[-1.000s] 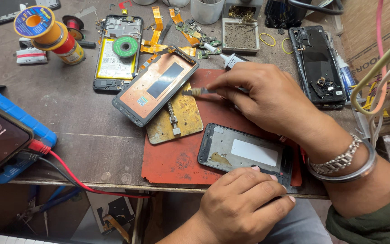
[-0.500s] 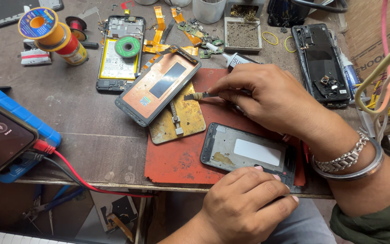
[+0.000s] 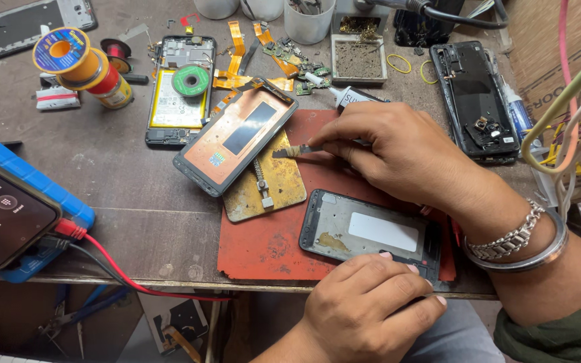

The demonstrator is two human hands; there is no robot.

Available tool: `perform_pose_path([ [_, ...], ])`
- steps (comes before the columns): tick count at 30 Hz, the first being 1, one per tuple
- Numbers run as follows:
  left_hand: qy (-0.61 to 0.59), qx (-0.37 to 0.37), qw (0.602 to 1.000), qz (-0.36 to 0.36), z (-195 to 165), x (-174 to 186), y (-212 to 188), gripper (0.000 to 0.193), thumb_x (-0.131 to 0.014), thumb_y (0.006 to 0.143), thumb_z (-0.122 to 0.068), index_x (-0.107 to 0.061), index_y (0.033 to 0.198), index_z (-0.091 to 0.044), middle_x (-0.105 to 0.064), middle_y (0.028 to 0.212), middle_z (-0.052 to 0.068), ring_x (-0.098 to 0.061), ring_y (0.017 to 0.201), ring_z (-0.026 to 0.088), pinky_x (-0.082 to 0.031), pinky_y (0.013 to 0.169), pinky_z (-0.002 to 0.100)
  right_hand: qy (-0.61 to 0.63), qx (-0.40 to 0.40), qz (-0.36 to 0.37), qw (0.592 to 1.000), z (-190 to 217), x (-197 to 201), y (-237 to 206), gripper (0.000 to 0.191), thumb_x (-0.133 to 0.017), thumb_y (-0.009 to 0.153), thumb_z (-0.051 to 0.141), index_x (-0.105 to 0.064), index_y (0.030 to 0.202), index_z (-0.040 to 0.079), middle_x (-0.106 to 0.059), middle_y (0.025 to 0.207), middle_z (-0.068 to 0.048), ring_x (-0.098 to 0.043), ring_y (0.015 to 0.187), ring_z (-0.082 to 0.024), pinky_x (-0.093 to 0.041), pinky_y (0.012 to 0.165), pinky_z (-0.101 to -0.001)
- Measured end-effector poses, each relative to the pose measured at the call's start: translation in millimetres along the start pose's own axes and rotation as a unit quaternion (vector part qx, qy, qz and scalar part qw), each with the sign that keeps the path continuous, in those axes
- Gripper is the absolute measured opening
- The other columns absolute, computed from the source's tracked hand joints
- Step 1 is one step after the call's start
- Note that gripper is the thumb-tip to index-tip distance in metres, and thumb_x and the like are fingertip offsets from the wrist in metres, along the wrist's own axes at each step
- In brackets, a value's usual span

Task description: The person uses tweezers to scrape old adhesive residue from the frame of a disassembled phone lying on a red mat, steadying the phone with the other hand. They then pick up a brush-tipped tool and apply liquid along the phone's edge, working around the frame.

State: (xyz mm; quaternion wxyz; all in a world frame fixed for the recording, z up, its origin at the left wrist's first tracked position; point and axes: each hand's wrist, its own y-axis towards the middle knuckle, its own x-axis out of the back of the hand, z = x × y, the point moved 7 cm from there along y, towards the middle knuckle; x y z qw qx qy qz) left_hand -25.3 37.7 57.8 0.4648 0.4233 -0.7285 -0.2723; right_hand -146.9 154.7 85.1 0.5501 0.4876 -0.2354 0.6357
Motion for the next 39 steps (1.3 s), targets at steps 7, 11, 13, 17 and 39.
perform_pose_path([
  [7, 0.001, 0.005, 1.000, 0.001, -0.2, -1.8, -2.6, 0.003, -0.072, 0.096, -0.013, -0.072, 0.099, -0.012, -0.069, 0.100, 0.002, -0.071, 0.100, 0.019, -0.058, 0.093, 0.034, 0.030, 0.003, 0.023, 0.999, 1.8, -1.3, -0.1, 0.020, -0.068, 0.089, 0.013, -0.076, 0.107, 0.015, -0.072, 0.094, -0.005, -0.071, 0.084, -0.028, -0.055, 0.068, -0.0398],
  [11, -0.002, 0.005, 1.000, 0.006, -1.0, -0.3, -0.2, 0.004, -0.072, 0.095, -0.013, -0.072, 0.099, -0.012, -0.070, 0.100, 0.002, -0.071, 0.100, 0.019, -0.058, 0.093, 0.034, -0.009, 0.003, -0.005, 1.000, 4.3, -0.3, 0.0, 0.020, -0.069, 0.088, 0.014, -0.077, 0.106, 0.015, -0.071, 0.094, -0.006, -0.069, 0.086, -0.031, -0.053, 0.067, -0.0428],
  [13, -0.002, 0.000, 1.000, 0.007, -0.7, 0.0, 1.4, 0.004, -0.072, 0.096, -0.013, -0.072, 0.100, -0.012, -0.070, 0.100, 0.002, -0.071, 0.100, 0.020, -0.057, 0.093, 0.034, -0.016, 0.008, -0.011, 1.000, 5.4, -0.5, -0.2, 0.020, -0.069, 0.088, 0.014, -0.077, 0.106, 0.015, -0.070, 0.093, -0.006, -0.069, 0.086, -0.032, -0.052, 0.066, -0.0431],
  [17, 0.001, 0.004, 1.000, 0.008, -1.3, 1.5, 1.7, 0.006, -0.070, 0.094, -0.013, -0.072, 0.099, -0.013, -0.070, 0.100, 0.002, -0.071, 0.100, 0.019, -0.058, 0.094, 0.034, -0.009, 0.027, -0.008, 1.000, 7.6, 0.3, -1.4, 0.017, -0.068, 0.091, 0.015, -0.077, 0.105, 0.016, -0.070, 0.094, -0.006, -0.068, 0.086, -0.033, -0.052, 0.066, -0.0431],
  [39, -0.002, 0.003, 1.000, 0.006, 0.4, -2.0, -2.9, 0.007, -0.070, 0.092, -0.013, -0.072, 0.098, -0.013, -0.070, 0.100, 0.001, -0.071, 0.099, 0.019, -0.058, 0.094, 0.034, -0.018, 0.039, -0.017, 0.999, 6.0, 5.4, -1.6, 0.019, -0.069, 0.088, 0.011, -0.077, 0.105, 0.013, -0.070, 0.092, -0.007, -0.068, 0.086, -0.032, -0.052, 0.068, -0.0425],
])
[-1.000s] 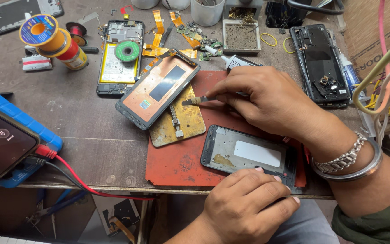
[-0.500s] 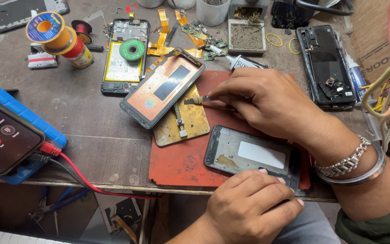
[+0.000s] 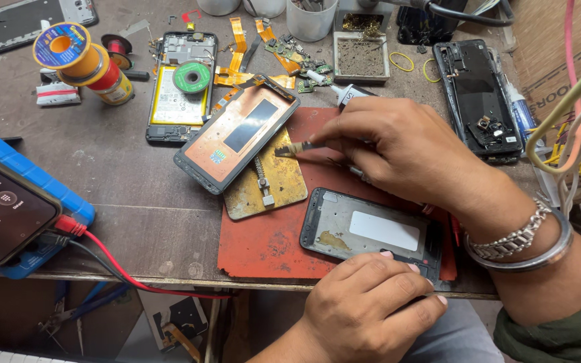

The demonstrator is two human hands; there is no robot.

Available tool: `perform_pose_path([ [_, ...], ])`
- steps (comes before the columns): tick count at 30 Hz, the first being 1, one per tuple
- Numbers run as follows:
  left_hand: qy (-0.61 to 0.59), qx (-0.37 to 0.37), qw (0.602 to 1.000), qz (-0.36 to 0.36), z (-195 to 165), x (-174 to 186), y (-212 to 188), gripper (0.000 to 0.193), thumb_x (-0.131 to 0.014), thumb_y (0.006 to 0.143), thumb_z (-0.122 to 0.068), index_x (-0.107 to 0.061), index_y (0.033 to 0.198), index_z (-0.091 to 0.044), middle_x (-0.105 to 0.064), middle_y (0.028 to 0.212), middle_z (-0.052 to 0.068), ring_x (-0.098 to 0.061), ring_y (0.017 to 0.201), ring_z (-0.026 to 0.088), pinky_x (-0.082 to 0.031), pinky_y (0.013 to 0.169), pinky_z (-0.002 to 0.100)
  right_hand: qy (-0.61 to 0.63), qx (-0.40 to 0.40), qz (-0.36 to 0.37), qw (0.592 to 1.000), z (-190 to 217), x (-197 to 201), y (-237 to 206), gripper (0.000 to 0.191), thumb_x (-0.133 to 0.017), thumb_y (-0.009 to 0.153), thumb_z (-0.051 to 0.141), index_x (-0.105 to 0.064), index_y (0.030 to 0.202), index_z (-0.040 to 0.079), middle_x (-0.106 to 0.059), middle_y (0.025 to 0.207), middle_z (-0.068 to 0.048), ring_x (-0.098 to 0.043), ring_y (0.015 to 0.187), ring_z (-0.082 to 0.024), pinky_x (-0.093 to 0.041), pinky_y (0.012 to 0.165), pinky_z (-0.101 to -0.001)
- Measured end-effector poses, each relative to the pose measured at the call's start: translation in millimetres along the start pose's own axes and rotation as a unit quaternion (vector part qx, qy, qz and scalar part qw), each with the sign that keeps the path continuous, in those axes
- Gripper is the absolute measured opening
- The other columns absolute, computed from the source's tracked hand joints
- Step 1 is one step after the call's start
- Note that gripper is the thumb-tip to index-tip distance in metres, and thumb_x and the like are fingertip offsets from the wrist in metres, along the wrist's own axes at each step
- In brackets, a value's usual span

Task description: The person uses tweezers to scrape old adhesive residue from the frame of a disassembled phone lying on a red mat, steadying the phone with the other hand. They then pick up a brush-tipped tool and apply liquid along the phone's edge, working around the frame.

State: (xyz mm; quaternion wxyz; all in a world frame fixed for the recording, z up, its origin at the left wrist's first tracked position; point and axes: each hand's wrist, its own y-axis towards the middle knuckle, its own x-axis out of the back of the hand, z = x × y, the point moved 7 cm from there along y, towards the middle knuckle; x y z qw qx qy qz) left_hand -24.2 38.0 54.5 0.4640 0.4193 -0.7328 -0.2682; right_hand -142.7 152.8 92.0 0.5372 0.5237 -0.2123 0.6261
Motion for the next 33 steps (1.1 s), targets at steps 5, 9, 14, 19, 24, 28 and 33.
perform_pose_path([
  [5, -0.007, 0.008, 1.000, 0.003, 1.4, -4.6, -5.9, 0.006, -0.068, 0.098, -0.011, -0.072, 0.103, -0.013, -0.069, 0.104, 0.001, -0.070, 0.104, 0.018, -0.057, 0.098, 0.033, 0.004, 0.011, 0.012, 1.000, 0.3, -0.1, 0.3, 0.019, -0.070, 0.086, 0.011, -0.076, 0.103, 0.013, -0.070, 0.092, -0.007, -0.069, 0.087, -0.032, -0.053, 0.068, -0.0425],
  [9, -0.004, 0.010, 1.000, -0.004, 1.1, -4.7, -7.5, 0.004, -0.072, 0.097, -0.012, -0.072, 0.100, -0.012, -0.069, 0.101, 0.001, -0.070, 0.102, 0.019, -0.057, 0.095, 0.033, -0.010, -0.005, 0.014, 1.000, -2.3, 0.2, 1.6, 0.020, -0.069, 0.085, 0.010, -0.076, 0.103, 0.013, -0.071, 0.091, -0.007, -0.069, 0.087, -0.032, -0.053, 0.068, -0.0426],
  [14, -0.013, 0.005, 1.000, 0.011, 0.5, -4.5, -6.7, 0.006, -0.069, 0.099, -0.010, -0.071, 0.104, -0.012, -0.069, 0.104, 0.002, -0.070, 0.105, 0.019, -0.057, 0.097, 0.032, 0.008, -0.003, 0.026, 1.000, -2.4, 0.4, 0.2, 0.019, -0.068, 0.086, 0.010, -0.076, 0.102, 0.013, -0.071, 0.089, -0.007, -0.069, 0.084, -0.031, -0.053, 0.067, -0.0418],
  [19, -0.003, 0.002, 1.000, 0.007, 0.7, -1.4, -5.6, 0.007, -0.070, 0.094, -0.012, -0.072, 0.100, -0.012, -0.069, 0.101, 0.002, -0.071, 0.101, 0.019, -0.057, 0.094, 0.034, 0.014, -0.002, 0.029, 0.999, -3.8, 0.7, 0.9, 0.018, -0.068, 0.085, 0.010, -0.076, 0.102, 0.012, -0.072, 0.089, -0.006, -0.070, 0.082, -0.030, -0.053, 0.066, -0.0415],
  [24, -0.018, 0.006, 1.000, 0.021, 2.4, -3.7, -7.2, 0.008, -0.066, 0.099, -0.011, -0.071, 0.105, -0.011, -0.069, 0.106, 0.002, -0.070, 0.105, 0.018, -0.056, 0.097, 0.032, -0.003, 0.002, 0.016, 1.000, -2.7, 2.7, 2.4, 0.016, -0.070, 0.087, 0.012, -0.076, 0.101, 0.011, -0.072, 0.089, -0.007, -0.069, 0.084, -0.031, -0.053, 0.067, -0.0424],
  [28, -0.015, 0.006, 1.000, 0.020, 2.2, -4.5, -9.4, 0.008, -0.066, 0.099, -0.010, -0.071, 0.106, -0.011, -0.069, 0.106, 0.001, -0.070, 0.105, 0.018, -0.056, 0.098, 0.032, 0.015, -0.019, 0.045, 0.999, -6.2, 1.2, 1.6, 0.014, -0.072, 0.088, 0.015, -0.078, 0.100, 0.014, -0.072, 0.086, -0.006, -0.070, 0.081, -0.029, -0.053, 0.066, -0.0417],
  [33, -0.010, 0.005, 1.000, 0.017, 1.7, -4.4, -9.8, 0.008, -0.067, 0.099, -0.010, -0.072, 0.105, -0.011, -0.069, 0.106, 0.001, -0.070, 0.105, 0.018, -0.056, 0.097, 0.032, 0.010, -0.002, 0.026, 1.000, -6.2, 4.1, 0.9, 0.017, -0.072, 0.085, 0.012, -0.077, 0.101, 0.012, -0.073, 0.091, -0.007, -0.070, 0.085, -0.030, -0.054, 0.069, -0.0414],
])
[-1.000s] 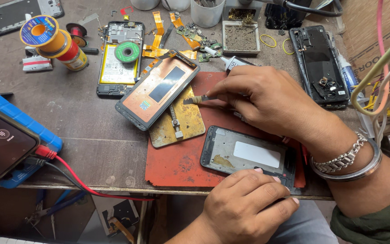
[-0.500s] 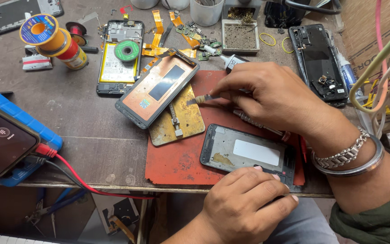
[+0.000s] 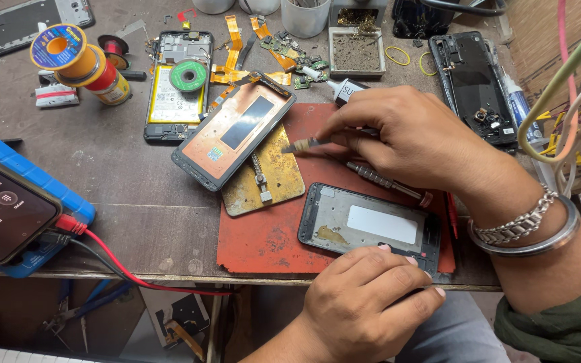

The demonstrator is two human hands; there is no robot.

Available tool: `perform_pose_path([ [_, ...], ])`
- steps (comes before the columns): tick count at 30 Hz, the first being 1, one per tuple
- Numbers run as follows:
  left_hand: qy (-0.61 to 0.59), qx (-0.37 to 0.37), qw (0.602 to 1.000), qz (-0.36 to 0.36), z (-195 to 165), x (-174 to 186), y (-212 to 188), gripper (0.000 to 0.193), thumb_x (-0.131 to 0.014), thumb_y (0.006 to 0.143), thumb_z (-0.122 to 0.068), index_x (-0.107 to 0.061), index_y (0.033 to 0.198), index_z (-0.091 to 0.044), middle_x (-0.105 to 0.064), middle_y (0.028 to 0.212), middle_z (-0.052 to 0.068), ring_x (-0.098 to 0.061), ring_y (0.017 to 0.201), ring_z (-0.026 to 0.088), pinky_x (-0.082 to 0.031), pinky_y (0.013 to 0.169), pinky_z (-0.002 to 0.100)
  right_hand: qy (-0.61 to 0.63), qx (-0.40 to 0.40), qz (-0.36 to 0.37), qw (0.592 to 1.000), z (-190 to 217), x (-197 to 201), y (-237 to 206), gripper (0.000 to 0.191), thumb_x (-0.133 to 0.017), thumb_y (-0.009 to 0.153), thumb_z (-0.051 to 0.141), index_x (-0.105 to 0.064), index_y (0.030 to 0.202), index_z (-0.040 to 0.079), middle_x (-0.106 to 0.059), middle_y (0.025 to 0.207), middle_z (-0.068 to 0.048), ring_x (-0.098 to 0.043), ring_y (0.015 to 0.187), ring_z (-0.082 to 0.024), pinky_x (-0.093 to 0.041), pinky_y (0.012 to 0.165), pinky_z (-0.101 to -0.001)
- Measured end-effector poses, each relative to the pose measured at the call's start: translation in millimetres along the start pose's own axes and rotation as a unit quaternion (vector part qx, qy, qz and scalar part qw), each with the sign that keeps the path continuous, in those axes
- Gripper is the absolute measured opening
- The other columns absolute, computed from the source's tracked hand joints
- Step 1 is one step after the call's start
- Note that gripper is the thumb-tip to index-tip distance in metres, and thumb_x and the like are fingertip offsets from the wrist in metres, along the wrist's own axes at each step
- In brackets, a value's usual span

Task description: The person uses tweezers to scrape old adhesive residue from the frame of a disassembled phone lying on a red mat, steadying the phone with the other hand. They then pick up a brush-tipped tool and apply liquid along the phone's edge, working around the frame.

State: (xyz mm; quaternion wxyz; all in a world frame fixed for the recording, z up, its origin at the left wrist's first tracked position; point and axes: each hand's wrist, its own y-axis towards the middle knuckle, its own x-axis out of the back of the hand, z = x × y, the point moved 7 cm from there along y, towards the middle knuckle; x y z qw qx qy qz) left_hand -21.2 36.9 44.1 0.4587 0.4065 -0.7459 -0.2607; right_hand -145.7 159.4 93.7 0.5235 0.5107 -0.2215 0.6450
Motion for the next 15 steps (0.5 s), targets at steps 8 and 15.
perform_pose_path([
  [8, -0.001, 0.003, 1.000, 0.002, -0.5, 2.6, 2.8, 0.009, -0.067, 0.098, -0.010, -0.072, 0.106, -0.011, -0.069, 0.107, 0.001, -0.070, 0.105, 0.018, -0.056, 0.097, 0.032, -0.001, 0.008, -0.007, 1.000, -1.9, 0.0, -0.1, 0.016, -0.072, 0.087, 0.012, -0.076, 0.102, 0.011, -0.073, 0.093, -0.007, -0.071, 0.085, -0.029, -0.055, 0.070, -0.0401],
  [15, 0.002, 0.000, 1.000, 0.001, -2.2, 6.5, 9.5, 0.009, -0.068, 0.096, -0.010, -0.072, 0.104, -0.011, -0.069, 0.105, 0.001, -0.070, 0.104, 0.018, -0.056, 0.097, 0.032, -0.006, -0.003, -0.005, 1.000, -0.8, 2.0, -0.4, 0.019, -0.070, 0.085, 0.009, -0.076, 0.103, 0.010, -0.075, 0.094, -0.007, -0.072, 0.086, -0.028, -0.056, 0.071, -0.0391],
])
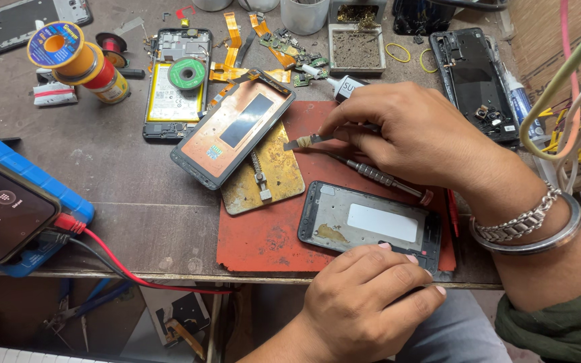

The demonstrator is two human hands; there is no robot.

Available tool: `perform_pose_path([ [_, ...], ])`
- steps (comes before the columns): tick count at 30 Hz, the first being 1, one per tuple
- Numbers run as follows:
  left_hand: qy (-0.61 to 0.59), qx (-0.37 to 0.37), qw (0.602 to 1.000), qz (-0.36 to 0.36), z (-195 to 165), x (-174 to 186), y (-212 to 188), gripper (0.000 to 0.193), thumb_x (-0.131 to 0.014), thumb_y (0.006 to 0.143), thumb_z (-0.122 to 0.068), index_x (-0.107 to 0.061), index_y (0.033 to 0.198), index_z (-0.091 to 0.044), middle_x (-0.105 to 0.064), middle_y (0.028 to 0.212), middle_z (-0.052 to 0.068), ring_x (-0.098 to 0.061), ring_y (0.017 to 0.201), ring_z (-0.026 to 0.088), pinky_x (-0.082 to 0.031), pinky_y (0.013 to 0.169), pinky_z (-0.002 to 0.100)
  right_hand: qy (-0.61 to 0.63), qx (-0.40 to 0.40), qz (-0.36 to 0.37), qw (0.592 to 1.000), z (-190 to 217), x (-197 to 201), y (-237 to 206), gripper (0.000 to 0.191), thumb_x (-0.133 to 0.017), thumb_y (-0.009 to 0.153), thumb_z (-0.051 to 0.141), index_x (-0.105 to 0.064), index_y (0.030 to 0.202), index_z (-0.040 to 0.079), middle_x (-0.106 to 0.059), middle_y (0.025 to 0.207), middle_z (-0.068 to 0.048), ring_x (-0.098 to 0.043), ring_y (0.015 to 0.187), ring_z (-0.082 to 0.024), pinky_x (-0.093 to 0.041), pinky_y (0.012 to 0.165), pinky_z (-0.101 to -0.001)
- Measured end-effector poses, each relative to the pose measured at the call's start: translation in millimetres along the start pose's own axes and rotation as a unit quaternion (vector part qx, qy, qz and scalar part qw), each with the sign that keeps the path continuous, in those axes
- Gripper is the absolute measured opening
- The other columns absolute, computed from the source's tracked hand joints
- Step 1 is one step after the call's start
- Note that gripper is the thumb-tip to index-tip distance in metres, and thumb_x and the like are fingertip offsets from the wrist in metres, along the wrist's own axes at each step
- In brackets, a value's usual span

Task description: The person uses tweezers to scrape old adhesive residue from the frame of a disassembled phone lying on a red mat, steadying the phone with the other hand. They then pick up a brush-tipped tool and apply liquid along the phone's edge, working around the frame.

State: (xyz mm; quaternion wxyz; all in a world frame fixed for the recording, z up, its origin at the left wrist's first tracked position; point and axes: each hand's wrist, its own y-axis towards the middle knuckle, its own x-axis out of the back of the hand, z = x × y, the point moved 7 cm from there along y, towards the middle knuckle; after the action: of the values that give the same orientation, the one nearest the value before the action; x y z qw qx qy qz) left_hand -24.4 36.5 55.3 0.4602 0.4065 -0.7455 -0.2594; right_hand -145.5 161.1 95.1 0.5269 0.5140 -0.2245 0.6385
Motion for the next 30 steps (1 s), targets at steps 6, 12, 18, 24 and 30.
perform_pose_path([
  [6, 0.009, -0.003, 1.000, -0.003, -1.9, 3.5, 5.9, 0.010, -0.070, 0.093, -0.011, -0.073, 0.102, -0.011, -0.070, 0.103, 0.002, -0.070, 0.102, 0.019, -0.057, 0.095, 0.034, -0.010, -0.015, 0.010, 1.000, 0.7, -0.9, 1.0, 0.020, -0.069, 0.086, 0.009, -0.076, 0.104, 0.011, -0.075, 0.094, -0.008, -0.072, 0.086, -0.029, -0.056, 0.070, -0.0396],
  [12, 0.016, -0.003, 1.000, -0.005, -2.6, 5.7, 8.0, 0.011, -0.069, 0.092, -0.012, -0.073, 0.102, -0.012, -0.070, 0.103, 0.001, -0.070, 0.102, 0.019, -0.057, 0.095, 0.034, 0.033, -0.038, 0.034, 0.998, -3.4, -4.4, -0.1, 0.018, -0.068, 0.087, 0.010, -0.075, 0.103, 0.011, -0.076, 0.093, -0.005, -0.074, 0.086, -0.025, -0.057, 0.071, -0.0375],
  [18, 0.014, -0.001, 1.000, -0.003, -1.7, 3.0, 4.3, 0.009, -0.069, 0.093, -0.012, -0.073, 0.102, -0.012, -0.070, 0.103, 0.001, -0.070, 0.102, 0.019, -0.057, 0.095, 0.034, 0.019, -0.025, 0.037, 0.999, -3.2, -4.4, 0.7, 0.020, -0.067, 0.086, 0.009, -0.074, 0.105, 0.010, -0.076, 0.095, -0.007, -0.074, 0.088, -0.028, -0.057, 0.073, -0.0387],
  [24, 0.014, 0.002, 1.000, -0.002, -1.3, 2.1, 2.5, 0.008, -0.068, 0.096, -0.012, -0.072, 0.103, -0.013, -0.070, 0.105, 0.000, -0.070, 0.104, 0.018, -0.057, 0.097, 0.033, 0.012, -0.040, 0.036, 0.998, -4.3, -3.8, 0.7, 0.022, -0.067, 0.085, 0.008, -0.074, 0.106, 0.010, -0.076, 0.097, -0.007, -0.074, 0.089, -0.027, -0.058, 0.073, -0.0380],
  [30, 0.020, -0.002, 1.000, -0.006, -2.7, 4.6, 6.5, 0.009, -0.069, 0.093, -0.013, -0.073, 0.101, -0.013, -0.070, 0.103, 0.000, -0.070, 0.102, 0.019, -0.057, 0.095, 0.034, 0.012, -0.046, 0.045, 0.998, -4.6, -3.1, 1.4, 0.022, -0.066, 0.086, 0.008, -0.074, 0.106, 0.010, -0.077, 0.097, -0.007, -0.075, 0.088, -0.027, -0.058, 0.072, -0.0374],
])
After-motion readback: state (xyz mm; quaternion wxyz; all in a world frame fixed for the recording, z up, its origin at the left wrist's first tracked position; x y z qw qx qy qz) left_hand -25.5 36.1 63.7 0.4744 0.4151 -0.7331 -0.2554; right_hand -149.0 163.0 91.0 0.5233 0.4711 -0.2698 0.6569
